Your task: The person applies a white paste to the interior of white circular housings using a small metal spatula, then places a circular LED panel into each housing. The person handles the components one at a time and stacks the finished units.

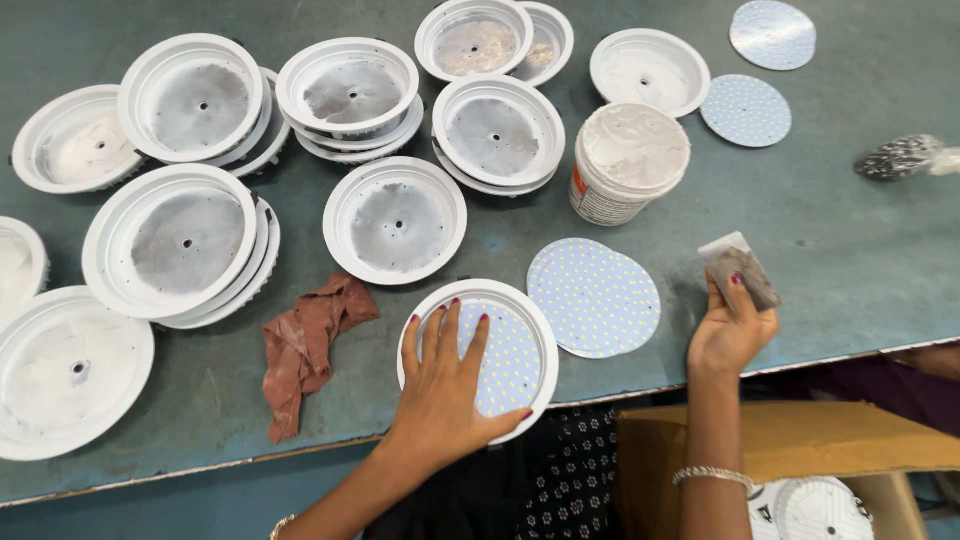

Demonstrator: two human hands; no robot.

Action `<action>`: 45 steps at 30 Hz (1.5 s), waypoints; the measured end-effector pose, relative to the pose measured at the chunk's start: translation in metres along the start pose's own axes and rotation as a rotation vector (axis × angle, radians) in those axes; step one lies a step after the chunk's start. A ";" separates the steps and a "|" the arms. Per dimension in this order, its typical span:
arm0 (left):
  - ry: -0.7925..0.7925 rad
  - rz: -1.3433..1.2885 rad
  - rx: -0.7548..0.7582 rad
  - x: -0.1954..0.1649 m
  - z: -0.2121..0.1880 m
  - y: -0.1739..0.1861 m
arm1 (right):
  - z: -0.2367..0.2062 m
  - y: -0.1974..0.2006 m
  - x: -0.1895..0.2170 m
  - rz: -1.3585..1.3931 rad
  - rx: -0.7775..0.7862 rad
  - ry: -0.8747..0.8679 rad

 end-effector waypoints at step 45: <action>-0.025 0.011 0.128 0.020 0.009 -0.014 | -0.006 -0.014 0.006 -0.067 0.077 -0.055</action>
Point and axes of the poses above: each hand's wrist, its own z-axis towards the middle knuckle, its own y-axis out of the back of the hand, x = y × z, the point moved 5 cm from there along z, towards the middle knuckle, and after that the axes turned 7 degrees about y, right-handed, at the moved point
